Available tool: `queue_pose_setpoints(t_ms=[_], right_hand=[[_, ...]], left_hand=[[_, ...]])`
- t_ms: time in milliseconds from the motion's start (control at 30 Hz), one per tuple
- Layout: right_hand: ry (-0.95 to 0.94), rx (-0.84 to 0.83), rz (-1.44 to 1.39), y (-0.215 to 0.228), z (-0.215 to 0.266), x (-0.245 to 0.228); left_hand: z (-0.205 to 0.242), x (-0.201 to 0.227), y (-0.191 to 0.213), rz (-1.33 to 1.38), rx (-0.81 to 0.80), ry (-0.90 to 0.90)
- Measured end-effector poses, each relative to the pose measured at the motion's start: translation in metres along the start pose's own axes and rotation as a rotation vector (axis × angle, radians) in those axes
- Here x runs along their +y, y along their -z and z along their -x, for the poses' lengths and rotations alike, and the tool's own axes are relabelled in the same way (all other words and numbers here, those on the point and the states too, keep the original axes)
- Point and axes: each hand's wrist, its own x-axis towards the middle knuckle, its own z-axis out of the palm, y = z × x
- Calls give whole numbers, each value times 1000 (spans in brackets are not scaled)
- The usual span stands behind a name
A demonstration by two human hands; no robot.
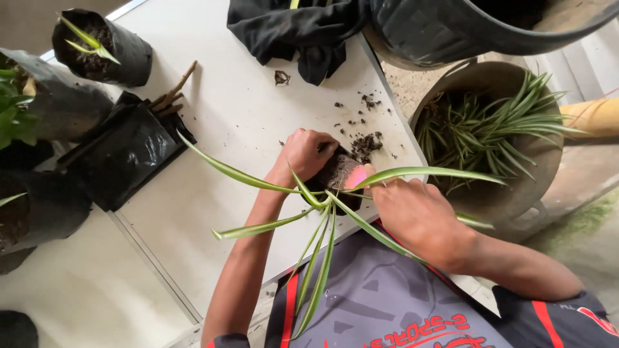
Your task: Planting a spider plant seedling into a small nursery pot using soil and a trowel
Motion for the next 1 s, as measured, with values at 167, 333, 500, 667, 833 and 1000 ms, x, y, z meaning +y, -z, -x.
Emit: queue_pose_setpoints(t_ms=[167, 333, 500, 667, 833, 1000], right_hand=[[-68, -48, -2, 17, -3, -19], [68, 10, -57, 30, -4, -24], [-17, -16, -42, 19, 19, -14], [-70, 103, 48, -13, 13, -11], [-38, 197, 11, -49, -5, 4], [-31, 84, -48, -24, 10, 3]], left_hand=[[23, -10, -8, 39, 192, 47], [50, -14, -17, 237, 366, 146], [42, 3, -3, 199, 243, 90], [23, 39, 23, 119, -71, -5], [14, 28, 7, -76, -10, -35], [29, 9, -8, -38, 131, 28]])
